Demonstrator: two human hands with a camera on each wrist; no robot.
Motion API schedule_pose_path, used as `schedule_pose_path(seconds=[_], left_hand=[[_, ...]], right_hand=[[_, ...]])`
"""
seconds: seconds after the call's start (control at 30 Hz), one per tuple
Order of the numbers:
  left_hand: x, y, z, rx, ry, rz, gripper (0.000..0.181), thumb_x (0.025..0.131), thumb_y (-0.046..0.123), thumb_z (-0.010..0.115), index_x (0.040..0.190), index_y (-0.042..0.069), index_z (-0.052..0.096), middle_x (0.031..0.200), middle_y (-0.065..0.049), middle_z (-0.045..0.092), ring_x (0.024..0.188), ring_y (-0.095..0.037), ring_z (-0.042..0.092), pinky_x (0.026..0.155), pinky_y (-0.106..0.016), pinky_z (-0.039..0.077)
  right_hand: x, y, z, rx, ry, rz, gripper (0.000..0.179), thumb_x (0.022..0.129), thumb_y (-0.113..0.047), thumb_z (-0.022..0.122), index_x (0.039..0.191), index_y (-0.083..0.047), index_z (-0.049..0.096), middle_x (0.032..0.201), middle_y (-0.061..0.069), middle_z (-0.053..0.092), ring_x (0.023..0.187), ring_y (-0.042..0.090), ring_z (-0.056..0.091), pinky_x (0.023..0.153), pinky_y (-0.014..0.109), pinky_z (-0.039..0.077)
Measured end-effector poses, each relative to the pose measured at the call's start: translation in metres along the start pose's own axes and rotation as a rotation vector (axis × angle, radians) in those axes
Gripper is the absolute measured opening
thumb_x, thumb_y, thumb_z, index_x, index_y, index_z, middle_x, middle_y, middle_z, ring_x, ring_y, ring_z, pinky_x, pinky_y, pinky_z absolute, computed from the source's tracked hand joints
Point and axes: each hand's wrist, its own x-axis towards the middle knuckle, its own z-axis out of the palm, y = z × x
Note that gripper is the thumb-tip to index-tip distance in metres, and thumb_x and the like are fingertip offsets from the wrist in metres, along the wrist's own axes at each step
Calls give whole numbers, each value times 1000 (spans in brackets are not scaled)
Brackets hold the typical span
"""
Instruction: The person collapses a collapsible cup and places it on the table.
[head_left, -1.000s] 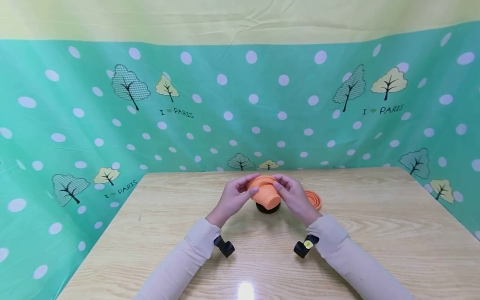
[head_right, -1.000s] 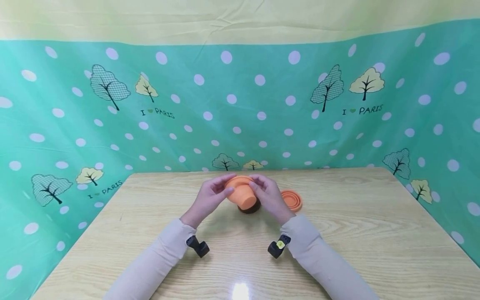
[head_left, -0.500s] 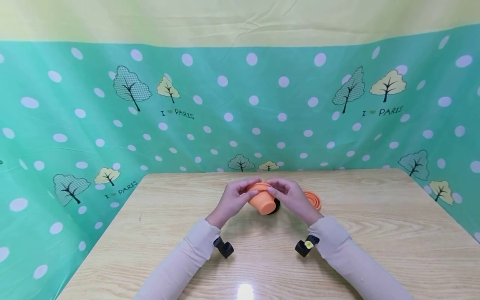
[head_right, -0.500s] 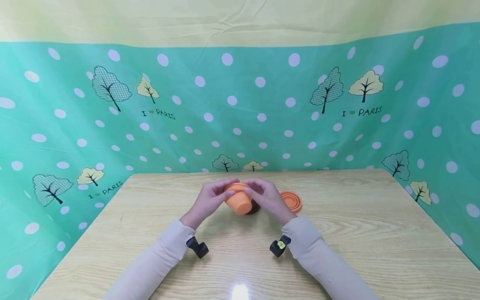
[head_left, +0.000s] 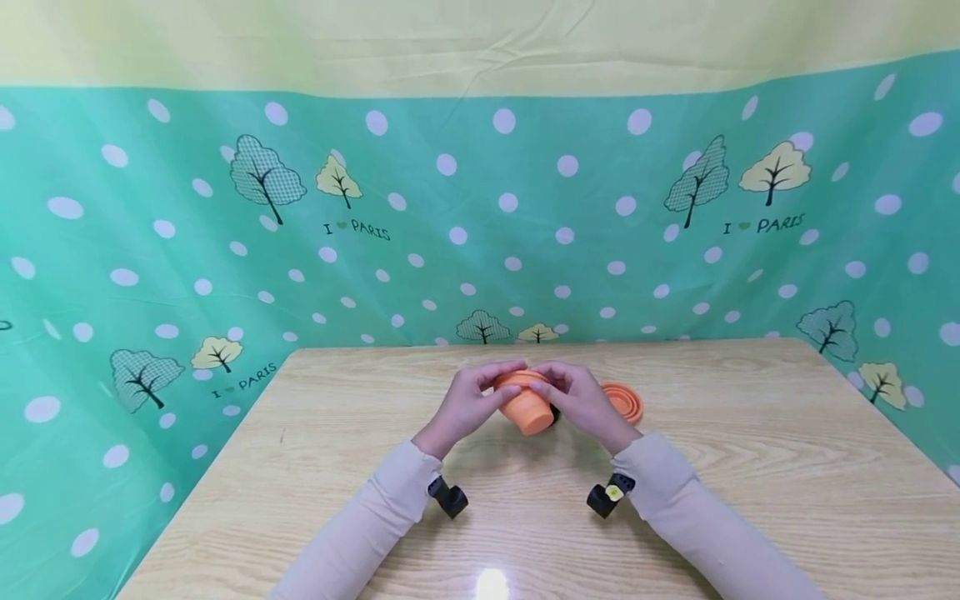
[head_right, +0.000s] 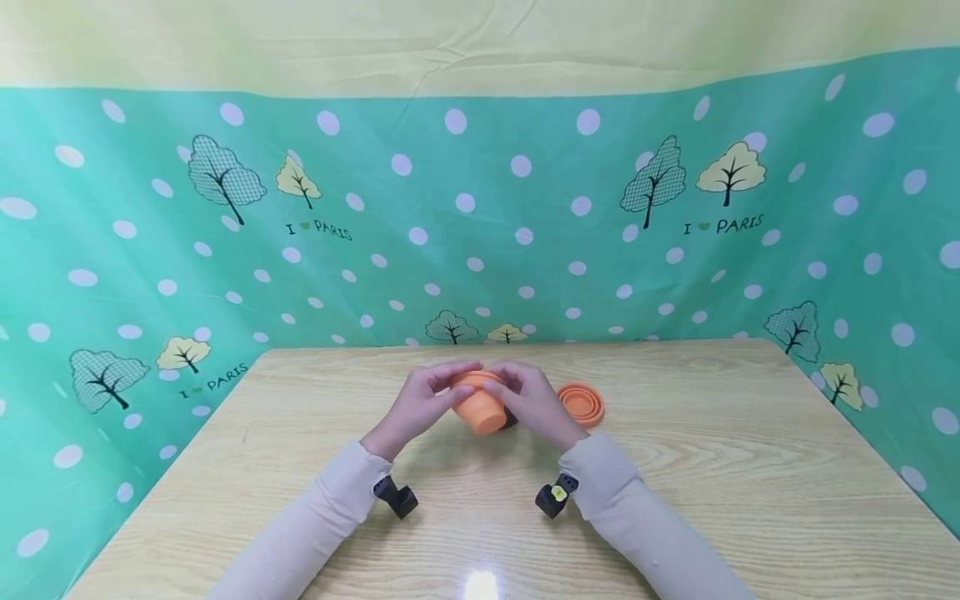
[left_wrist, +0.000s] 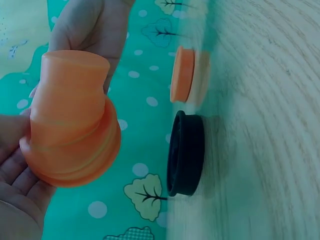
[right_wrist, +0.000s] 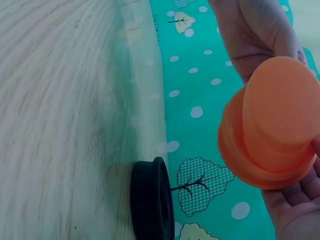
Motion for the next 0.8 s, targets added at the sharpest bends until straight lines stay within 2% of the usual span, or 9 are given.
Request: schedule_pose_path(seconds=[0.07,0.27,0.37,0.47,0.6,0.8], left_hand=[[0,3,-1,-2,3,-13,36,92,14,62,125,1,60,124,-11,62,115,-24,57,95,-40,47],[-4,28,-4,-22,14,-48,36,97,11,54,129,-4,54,127,-17,58,115,-27,56,95,-34,47],[-6,31,-5,-65,9,-68,37,97,10,53,131,-4,52,127,-20,58,112,-27,58,91,-30,49],[-6,24,-5,-130,-12,-75,39,97,9,53,134,-3,49,128,-21,56,111,-26,58,90,-28,49],[-3,7,-5,-211,-33,-79,42,96,8,54,137,1,47,132,-19,54,114,-25,56,92,-28,49],[0,-2,-3,-251,3,-53,42,93,13,60,133,2,52,127,-18,58,108,-21,60,87,-27,51]], right_hand=[[0,1,0,15,12,-6,27,95,-18,57,112,3,62,103,15,66,83,11,60,71,23,52],[0,1,-1,98,62,-15,27,97,-12,54,115,7,58,107,20,63,88,5,60,75,21,52],[-1,0,-2,134,93,-10,26,96,-9,53,116,9,56,106,19,63,89,4,60,77,19,52],[-1,-1,-4,174,115,-7,26,96,-6,52,117,11,55,104,14,63,89,3,60,78,19,52],[-1,-1,-5,244,130,8,28,97,-6,51,118,12,52,99,3,63,86,4,60,76,19,52],[0,0,-5,277,132,17,29,97,-8,51,119,12,52,101,4,63,86,5,61,75,19,53]])
